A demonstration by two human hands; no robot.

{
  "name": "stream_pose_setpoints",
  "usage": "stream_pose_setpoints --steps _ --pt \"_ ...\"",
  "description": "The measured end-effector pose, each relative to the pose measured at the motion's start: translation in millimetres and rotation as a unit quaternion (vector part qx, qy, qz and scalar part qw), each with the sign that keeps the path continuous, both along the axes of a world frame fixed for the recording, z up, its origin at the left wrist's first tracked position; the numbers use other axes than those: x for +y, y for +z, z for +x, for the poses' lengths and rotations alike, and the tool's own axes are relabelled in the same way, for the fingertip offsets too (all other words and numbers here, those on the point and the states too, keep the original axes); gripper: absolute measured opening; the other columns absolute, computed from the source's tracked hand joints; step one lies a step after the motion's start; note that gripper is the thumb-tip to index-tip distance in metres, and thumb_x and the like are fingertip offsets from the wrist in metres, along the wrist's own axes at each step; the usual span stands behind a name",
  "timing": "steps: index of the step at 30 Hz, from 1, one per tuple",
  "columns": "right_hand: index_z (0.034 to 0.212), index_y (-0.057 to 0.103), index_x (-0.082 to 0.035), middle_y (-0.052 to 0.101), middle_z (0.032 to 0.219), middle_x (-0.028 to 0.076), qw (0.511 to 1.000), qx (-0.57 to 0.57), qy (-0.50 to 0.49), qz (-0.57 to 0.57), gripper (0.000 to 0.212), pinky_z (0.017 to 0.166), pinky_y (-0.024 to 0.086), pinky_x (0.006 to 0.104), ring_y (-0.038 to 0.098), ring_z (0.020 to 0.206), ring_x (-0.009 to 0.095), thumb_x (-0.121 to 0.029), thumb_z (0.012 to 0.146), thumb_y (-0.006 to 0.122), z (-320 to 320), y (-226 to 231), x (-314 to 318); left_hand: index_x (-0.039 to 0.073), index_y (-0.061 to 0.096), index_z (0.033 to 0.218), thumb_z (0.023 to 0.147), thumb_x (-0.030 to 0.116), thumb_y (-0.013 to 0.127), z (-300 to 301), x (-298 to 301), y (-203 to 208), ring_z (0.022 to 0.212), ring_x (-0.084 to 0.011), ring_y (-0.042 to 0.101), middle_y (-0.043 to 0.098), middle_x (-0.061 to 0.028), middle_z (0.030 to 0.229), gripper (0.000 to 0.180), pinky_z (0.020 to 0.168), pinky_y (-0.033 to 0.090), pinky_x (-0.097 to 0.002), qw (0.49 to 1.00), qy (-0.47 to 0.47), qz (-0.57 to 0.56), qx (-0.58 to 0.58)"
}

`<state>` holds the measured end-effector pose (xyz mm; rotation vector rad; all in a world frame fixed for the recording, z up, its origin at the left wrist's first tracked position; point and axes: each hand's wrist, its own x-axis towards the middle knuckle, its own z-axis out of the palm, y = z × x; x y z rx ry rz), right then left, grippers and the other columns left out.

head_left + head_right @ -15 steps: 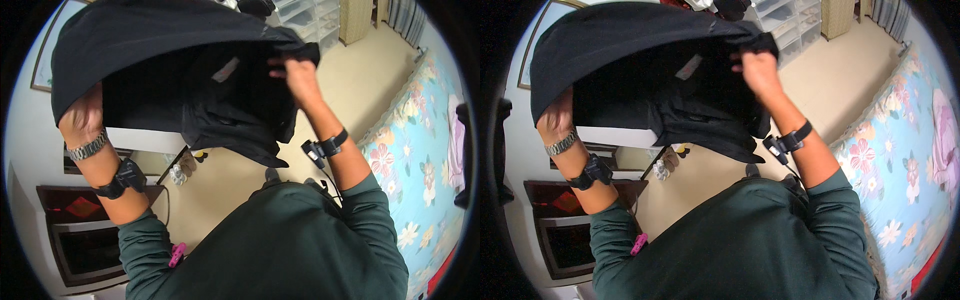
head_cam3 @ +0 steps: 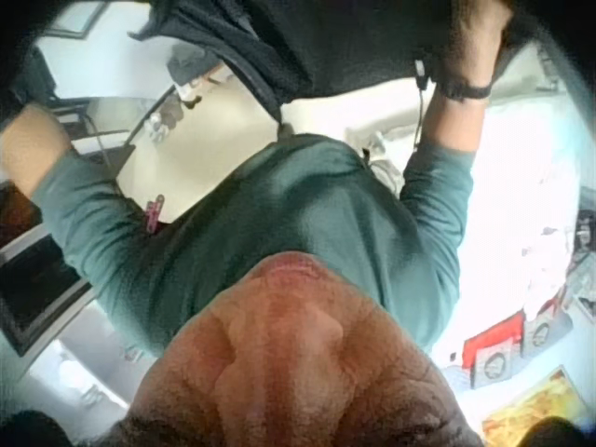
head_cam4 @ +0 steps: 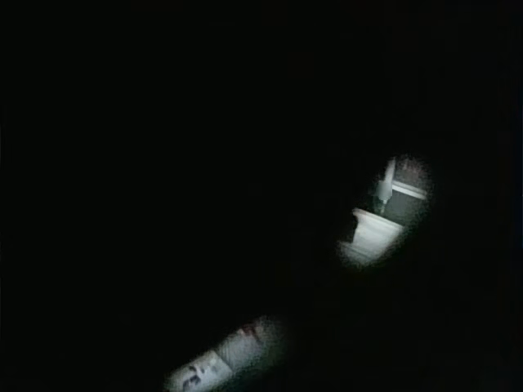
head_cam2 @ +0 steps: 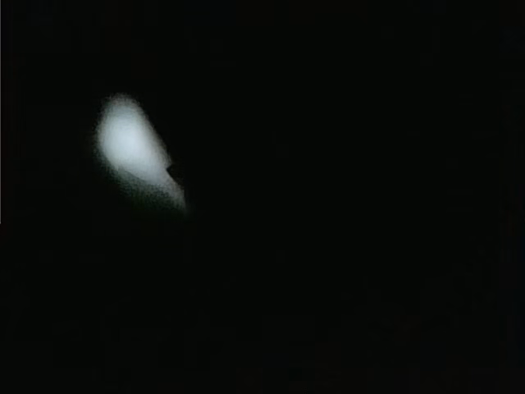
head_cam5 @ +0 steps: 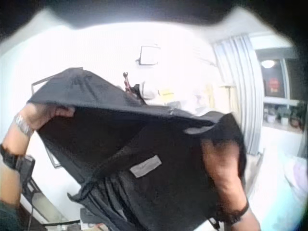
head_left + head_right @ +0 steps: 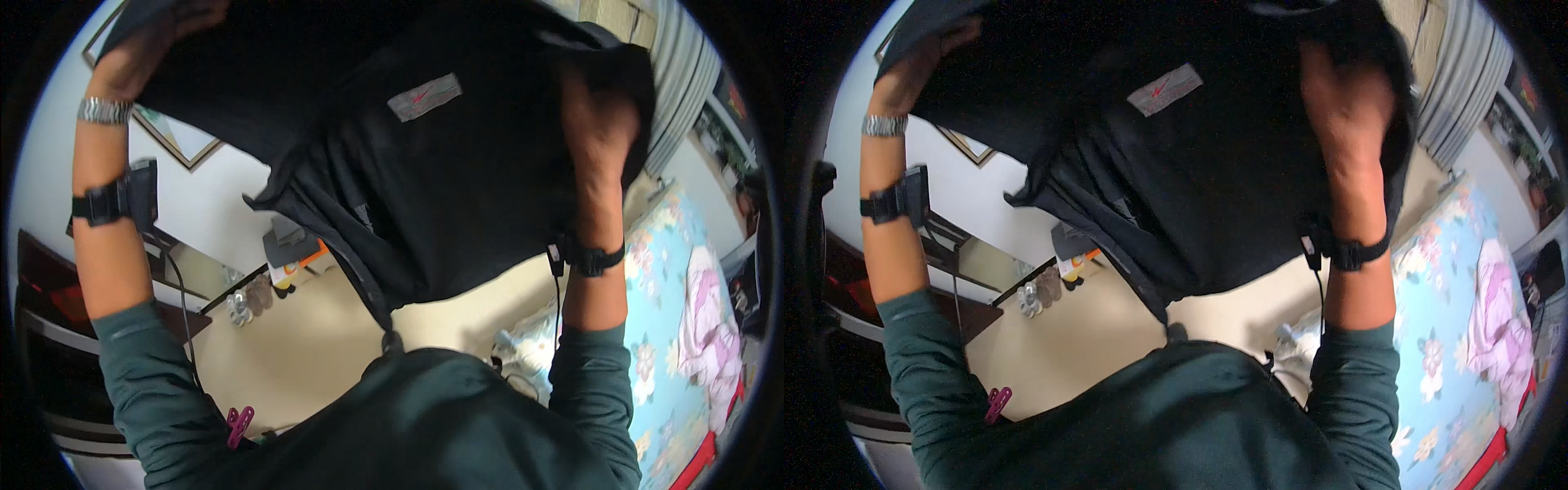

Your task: The person folds a black jacket on a bed. They first turn the jacket inside out, then lay it flat, smooth the fabric, fold the sleeves inward, and fold the body in half.

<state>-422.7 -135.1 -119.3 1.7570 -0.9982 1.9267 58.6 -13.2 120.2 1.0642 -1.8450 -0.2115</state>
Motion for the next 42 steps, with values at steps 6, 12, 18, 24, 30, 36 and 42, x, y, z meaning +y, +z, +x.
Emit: stream_pose_setpoints --steps 6,12,18,24,30,36,42 --pt "0.099 0.080 -0.003 0.074 0.082 0.009 0.995 0.069 -0.013 -0.068 0.031 0.065 0.047 0.0362 0.065 0.069 0.019 -0.032 0.112 0.079 15.7 28.9 40.2 0.009 0.059 0.162 0.122 0.032 0.055 16.1 -7.4 -45.1 0.124 -0.0289 0.070 0.068 -0.0176 0.153 0.046 0.103 0.060 -0.0363 0.874 -0.433 0.074 0.206" --pt "0.112 0.074 -0.001 0.071 0.099 0.011 0.992 0.014 0.111 0.055 0.037 0.078 0.046 0.0393 0.063 0.086 0.023 -0.038 0.111 0.078 22.5 -8.8 54.7 0.005 0.033 0.181 0.120 0.024 0.063 27.4 -30.5 -188.2 0.161 -0.0266 0.047 0.046 -0.0141 0.180 0.071 0.136 0.032 -0.0400 0.944 -0.168 0.006 0.286" --pt "0.126 0.069 0.001 0.068 0.116 0.013 0.906 -0.012 0.339 0.254 0.048 0.092 0.044 0.0424 0.062 0.103 0.026 -0.044 0.111 0.077 26.7 -66.4 80.5 0.005 0.029 0.183 0.124 0.025 0.055 53.1 -14.9 -256.7 0.167 -0.0262 0.045 0.038 -0.0142 0.187 0.068 0.139 0.037 -0.0409 0.974 -0.086 0.031 0.208" --pt "0.139 0.063 0.003 0.065 0.133 0.016 0.766 -0.010 0.513 0.389 0.062 0.105 0.043 0.0455 0.060 0.120 0.030 -0.050 0.110 0.076 26.6 -113.6 95.7 0.002 0.033 0.181 0.123 0.026 0.056 72.6 9.6 -313.3 0.164 -0.0279 0.049 0.043 -0.0159 0.184 0.067 0.137 0.040 -0.0426 0.945 -0.080 0.204 0.244" --pt "0.153 0.057 0.005 0.063 0.150 0.018 0.658 0.074 0.609 0.437 0.077 0.118 0.042 0.0487 0.058 0.137 0.034 -0.056 0.110 0.075 16.5 -143.5 106.8 0.003 0.037 0.179 0.122 0.028 0.058 62.1 50.7 -360.3 0.163 -0.0318 0.050 0.046 -0.0177 0.182 0.066 0.137 0.041 -0.0478 0.915 -0.041 0.274 0.293" --pt "0.166 0.052 0.007 0.060 0.167 0.020 0.656 0.009 0.640 0.400 0.092 0.131 0.041 0.0518 0.056 0.154 0.038 -0.062 0.109 0.074 44.1 -151.4 98.5 0.003 0.042 0.177 0.121 0.030 0.061 48.4 60.4 -308.3 0.162 -0.0356 0.052 0.049 -0.0195 0.180 0.065 0.137 0.042 -0.0529 0.893 -0.110 0.194 0.391" --pt "0.169 0.051 0.006 0.061 0.169 0.025 0.306 -0.344 0.770 0.443 0.099 0.134 0.043 0.0595 0.060 0.156 0.038 -0.078 0.117 0.043 84.6 -137.8 96.0 0.000 0.053 0.170 0.116 0.026 0.069 18.2 30.7 -261.5 0.158 -0.0391 0.056 0.059 -0.0207 0.172 0.062 0.136 0.044 -0.0569 0.775 -0.305 0.243 0.497"
